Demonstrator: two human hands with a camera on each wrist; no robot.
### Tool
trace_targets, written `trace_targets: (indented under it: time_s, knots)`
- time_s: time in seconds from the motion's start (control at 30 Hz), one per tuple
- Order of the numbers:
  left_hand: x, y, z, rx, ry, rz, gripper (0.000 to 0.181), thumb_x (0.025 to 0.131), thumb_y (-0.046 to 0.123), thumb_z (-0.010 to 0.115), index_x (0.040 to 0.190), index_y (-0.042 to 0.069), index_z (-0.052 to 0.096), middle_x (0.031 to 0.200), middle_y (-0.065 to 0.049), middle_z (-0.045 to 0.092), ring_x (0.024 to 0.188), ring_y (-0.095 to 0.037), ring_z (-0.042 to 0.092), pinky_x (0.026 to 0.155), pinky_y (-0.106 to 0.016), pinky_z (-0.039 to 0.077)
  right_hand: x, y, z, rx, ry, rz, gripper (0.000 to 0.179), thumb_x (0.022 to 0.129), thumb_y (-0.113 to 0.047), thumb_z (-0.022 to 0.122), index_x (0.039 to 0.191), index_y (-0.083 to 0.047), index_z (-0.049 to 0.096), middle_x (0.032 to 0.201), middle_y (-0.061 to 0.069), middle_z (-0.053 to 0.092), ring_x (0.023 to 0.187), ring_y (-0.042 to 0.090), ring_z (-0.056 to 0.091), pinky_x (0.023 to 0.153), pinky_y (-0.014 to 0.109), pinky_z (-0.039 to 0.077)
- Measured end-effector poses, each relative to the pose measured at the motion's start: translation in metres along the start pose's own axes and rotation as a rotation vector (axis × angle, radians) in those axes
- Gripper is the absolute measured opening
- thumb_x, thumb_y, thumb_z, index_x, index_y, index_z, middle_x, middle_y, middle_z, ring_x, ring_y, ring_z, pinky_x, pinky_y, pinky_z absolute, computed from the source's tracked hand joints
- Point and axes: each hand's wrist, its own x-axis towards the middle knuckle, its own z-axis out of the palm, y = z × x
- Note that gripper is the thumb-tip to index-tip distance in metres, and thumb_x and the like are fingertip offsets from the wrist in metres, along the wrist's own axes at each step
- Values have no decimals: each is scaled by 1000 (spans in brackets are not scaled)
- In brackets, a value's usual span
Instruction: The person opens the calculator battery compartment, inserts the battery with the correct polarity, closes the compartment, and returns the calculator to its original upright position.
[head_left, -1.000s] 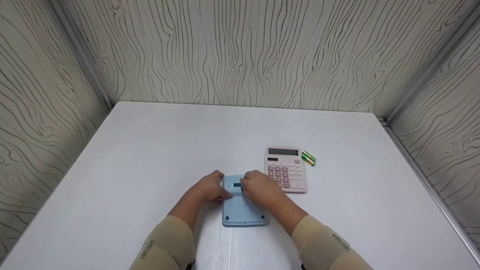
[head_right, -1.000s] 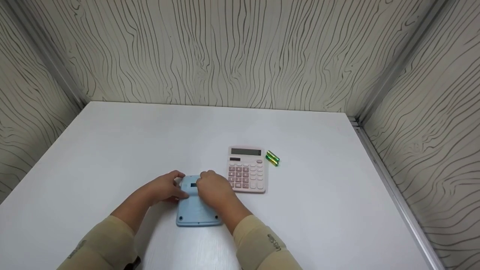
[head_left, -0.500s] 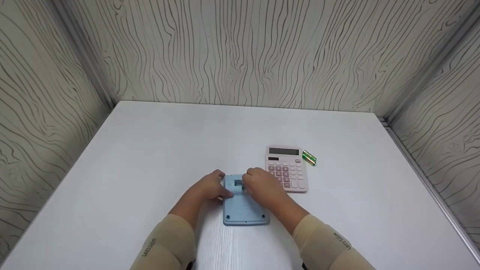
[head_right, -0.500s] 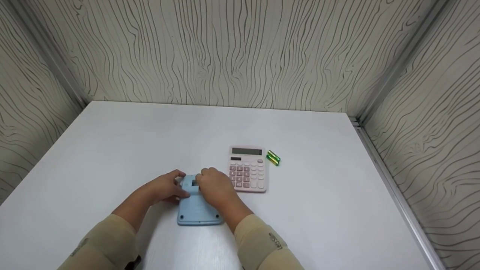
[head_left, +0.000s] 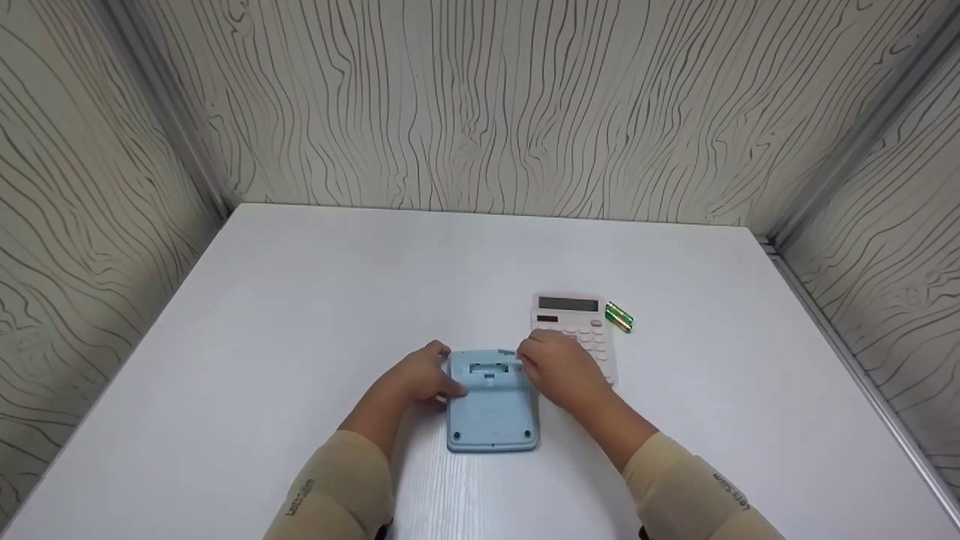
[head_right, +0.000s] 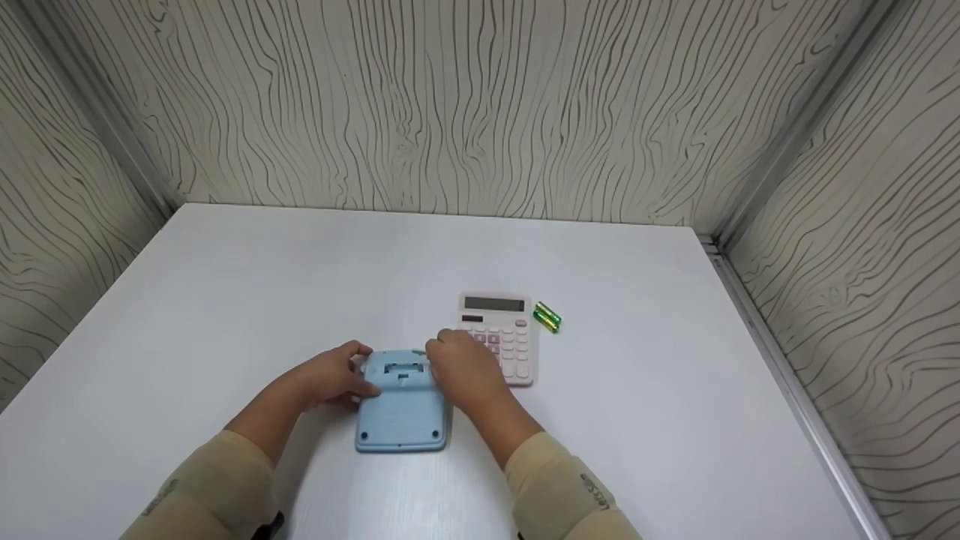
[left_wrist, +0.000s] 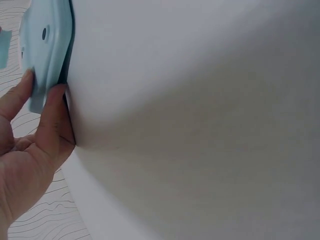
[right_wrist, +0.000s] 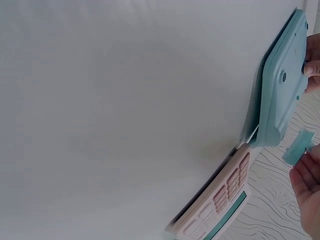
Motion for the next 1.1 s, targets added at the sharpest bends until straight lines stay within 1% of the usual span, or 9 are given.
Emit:
trace_targets:
  time_s: [0.13,0.3,0.37,0.47,0.57,0.7,0.9,1.0,1.1]
  knots:
    - [0,-1,-1,6,3,2,70,70,18,78,130,14,41,119,-9,55,83,-19,58,83,-36,47,-6,10,-4,-8,-24,31,7,86,-17,62,87,-18,68,83,-8,63,80,7,57,78,22,50]
    - [0,-1,0,9,8,-3,72,70,19,78,131,14,41,121,-9,54,85,-20,58,86,-38,45,-15,18,-6,-38,-56,32,8,85,-18,64,91,-17,68,87,-6,64,86,9,58,81,25,50]
    - [0,-1,0,12,10,-1,72,70,19,78,131,14,41,123,-9,53,86,-20,57,88,-39,44,-19,20,-7,-47,-67,36,9,84,-18,65,92,-17,69,87,-6,64,85,9,57,80,25,50]
    - [0,-2,0,19,6,19,73,70,19,78,132,13,40,128,-10,50,89,-20,57,89,-39,44,-26,23,-5,-86,-73,33,7,84,-18,65,90,-18,69,84,-7,63,81,7,56,78,23,50]
    - [-1,-1,-1,16,-2,32,74,71,18,78,133,11,39,130,-12,49,87,-19,59,85,-37,47,-31,28,-2,-115,-87,31,5,84,-18,65,87,-19,68,80,-9,61,77,5,54,75,22,50]
    - [-1,-1,-1,9,-9,28,73,71,16,78,133,10,38,123,-12,53,83,-19,59,79,-34,50,-36,33,2,-117,-96,38,4,83,-17,65,86,-19,67,78,-10,60,75,5,53,73,22,49]
    - [-1,-1,-1,-4,-13,17,73,71,17,77,132,11,38,119,-11,54,83,-19,59,78,-34,50,-40,36,11,-99,-96,12,5,83,-17,64,83,-20,68,74,-11,58,69,4,50,68,21,49]
    - [0,-1,-1,-4,-16,7,72,72,17,77,133,12,38,117,-10,55,83,-19,58,78,-34,49,-41,36,15,-99,-110,12,5,83,-17,64,82,-19,68,73,-11,58,69,4,49,68,22,49]
    - [1,-2,-1,-1,-20,12,72,72,17,77,132,12,39,115,-9,55,83,-19,58,77,-33,49,-42,35,18,-118,-137,15,6,84,-18,63,82,-18,68,74,-9,59,68,5,49,67,22,49]
